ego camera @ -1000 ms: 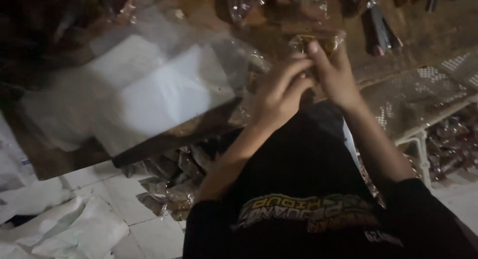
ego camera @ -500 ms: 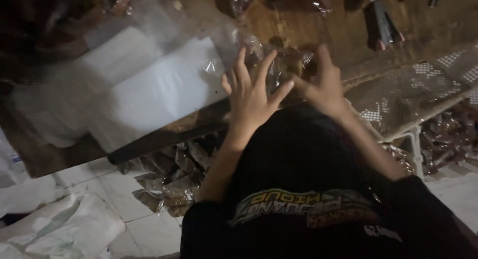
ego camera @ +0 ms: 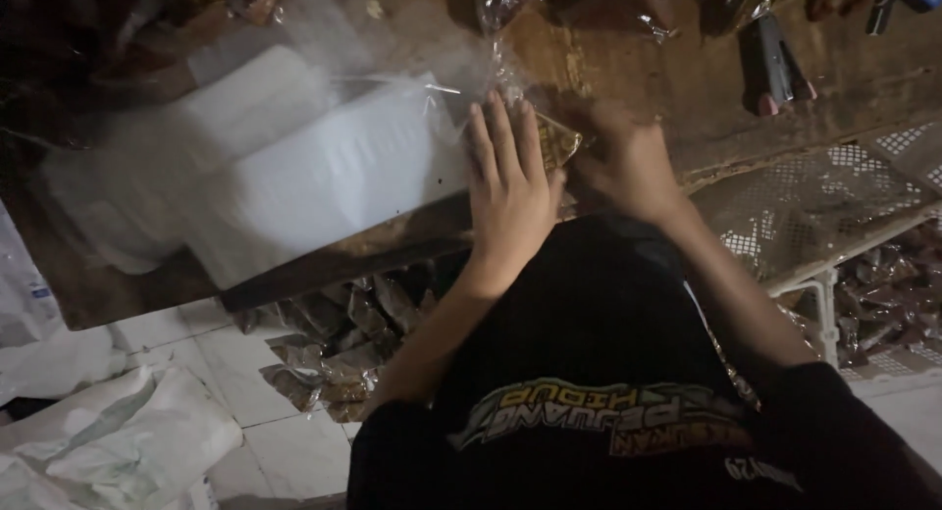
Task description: Packing small snack packets into a larger plastic bag and sealing it with a stapler
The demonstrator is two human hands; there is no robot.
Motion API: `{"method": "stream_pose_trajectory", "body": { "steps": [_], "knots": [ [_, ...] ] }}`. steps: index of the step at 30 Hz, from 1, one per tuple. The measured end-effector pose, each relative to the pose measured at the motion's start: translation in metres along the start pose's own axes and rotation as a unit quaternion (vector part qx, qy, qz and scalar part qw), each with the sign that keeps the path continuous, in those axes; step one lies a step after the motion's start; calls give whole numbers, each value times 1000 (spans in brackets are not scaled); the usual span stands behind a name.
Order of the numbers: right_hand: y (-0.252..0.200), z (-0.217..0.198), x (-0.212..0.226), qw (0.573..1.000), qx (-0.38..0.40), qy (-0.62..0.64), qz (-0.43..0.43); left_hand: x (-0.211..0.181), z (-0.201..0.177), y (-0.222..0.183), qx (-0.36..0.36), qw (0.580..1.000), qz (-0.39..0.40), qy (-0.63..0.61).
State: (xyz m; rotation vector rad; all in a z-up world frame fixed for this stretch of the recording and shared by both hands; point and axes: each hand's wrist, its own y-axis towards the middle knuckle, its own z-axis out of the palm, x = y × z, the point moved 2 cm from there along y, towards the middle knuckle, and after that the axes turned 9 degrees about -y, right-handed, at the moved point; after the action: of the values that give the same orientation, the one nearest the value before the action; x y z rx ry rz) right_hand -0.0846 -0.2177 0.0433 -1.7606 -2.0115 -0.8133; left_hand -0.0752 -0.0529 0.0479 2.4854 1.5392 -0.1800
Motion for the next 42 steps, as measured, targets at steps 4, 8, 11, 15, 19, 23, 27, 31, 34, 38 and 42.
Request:
{"method": "stream_pose_trajectory", "body": {
  "steps": [4, 8, 11, 15, 19, 23, 27, 31, 34, 38, 42],
  "knots": [
    [3, -11, 19, 998, -2, 65, -21, 13, 5, 9, -197, 969, -46, -144],
    [-11, -2, -10, 996, 3, 51, 74, 16, -9, 18, -196, 974, -45, -100],
    [-6, 5, -11, 951, -192, 143, 195, 17, -6, 41, -149, 964, -15, -220],
    [-1, 3, 43, 928, 87, 324, 163, 44, 6, 54, -61, 977, -84, -187],
    [13, -42, 33, 979, 61, 164, 107, 64, -7, 73, 4, 980, -51, -191],
    [54, -23, -24, 958, -122, -257, -30, 52, 23, 127, -107, 980, -31, -166],
    [67, 0, -57, 943, -57, -327, -3, 66, 55, 186, -43, 982, -30, -180],
    [75, -6, -65, 961, -68, -264, 54, 80, 29, 181, -82, 938, 3, -336],
    [56, -24, -70, 984, -94, 86, 125, 93, 4, 174, -99, 954, -42, -280],
    [59, -74, -23, 862, -14, 458, 216, 61, -60, 155, -41, 937, 84, -336],
    [50, -90, 17, 953, 206, 190, -110, 5, -85, 116, 216, 899, 217, -314]
  ]
}}
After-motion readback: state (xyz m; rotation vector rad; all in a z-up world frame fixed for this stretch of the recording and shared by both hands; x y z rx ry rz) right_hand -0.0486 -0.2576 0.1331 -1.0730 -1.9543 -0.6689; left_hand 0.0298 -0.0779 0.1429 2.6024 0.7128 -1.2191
